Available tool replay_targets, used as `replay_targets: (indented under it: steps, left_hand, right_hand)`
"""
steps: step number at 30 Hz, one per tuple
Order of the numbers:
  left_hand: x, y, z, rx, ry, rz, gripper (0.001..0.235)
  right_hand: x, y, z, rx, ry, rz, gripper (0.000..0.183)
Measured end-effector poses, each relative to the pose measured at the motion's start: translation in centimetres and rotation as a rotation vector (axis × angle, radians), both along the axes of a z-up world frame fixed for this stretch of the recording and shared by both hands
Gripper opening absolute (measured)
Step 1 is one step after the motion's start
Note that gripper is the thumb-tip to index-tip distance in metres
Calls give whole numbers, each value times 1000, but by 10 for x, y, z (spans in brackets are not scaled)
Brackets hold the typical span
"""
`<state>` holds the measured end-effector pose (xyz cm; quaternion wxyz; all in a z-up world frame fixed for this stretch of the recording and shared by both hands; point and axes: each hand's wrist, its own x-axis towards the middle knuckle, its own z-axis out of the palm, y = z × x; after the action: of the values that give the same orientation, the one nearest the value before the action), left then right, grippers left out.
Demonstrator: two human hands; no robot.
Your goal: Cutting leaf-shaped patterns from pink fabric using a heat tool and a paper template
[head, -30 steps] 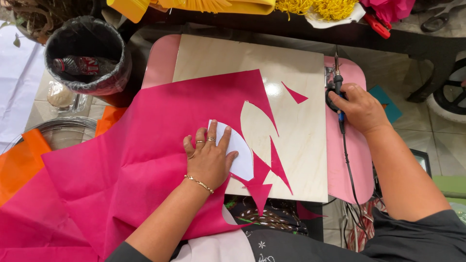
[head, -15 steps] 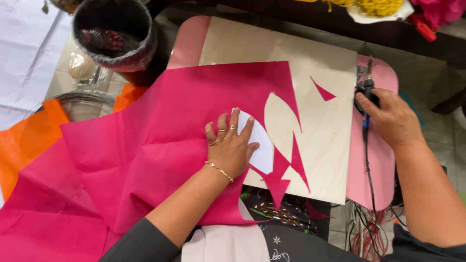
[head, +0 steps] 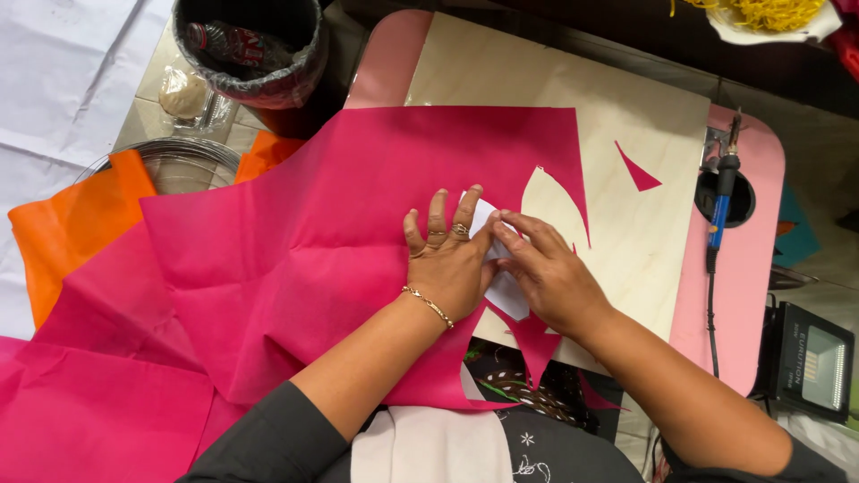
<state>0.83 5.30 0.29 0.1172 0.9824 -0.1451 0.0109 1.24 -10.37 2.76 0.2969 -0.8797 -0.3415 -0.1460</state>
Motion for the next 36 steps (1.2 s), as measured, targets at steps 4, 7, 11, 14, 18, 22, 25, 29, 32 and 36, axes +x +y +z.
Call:
replay_targets:
  steps: [4,7,11,14,18,22,25,29,32,36]
  left_hand:
    - [7,11,5,-16,56,-5,52]
    - [24,35,13,-63,348,-105,51]
    - [53,68,6,-206,119,13,31]
    - [62,75,14,-132,121,140,49]
    - [67,77,25,2,297,156,59]
    - [73,81,26,49,309,130,57]
    - [77,83,22,78,283,97,57]
    - [79,86,17,79,235,57,55]
    - [78,87,16,70,213,48,53]
    - [78,87,16,79,208,53,54]
  right_hand:
    - [6,4,-26,-48,28,-32,35]
    - [4,8,-26,-92,34,-69,39]
    - [1,11,-32,-167,-40,-86,35]
    - [1,12,-33,-222,-61,-95,35]
    - [3,13,-28,-311,-97,-114,35]
    - [1,14,-27,-357,-76,-131,35]
    - [1,15,-25,-373,-77,-155,36]
    - [0,16,-25,-408,-94,-175,35]
    - [-1,15,-29,-427,-113,-189,36]
    - [-1,15,-30,-437,-138,-201,37]
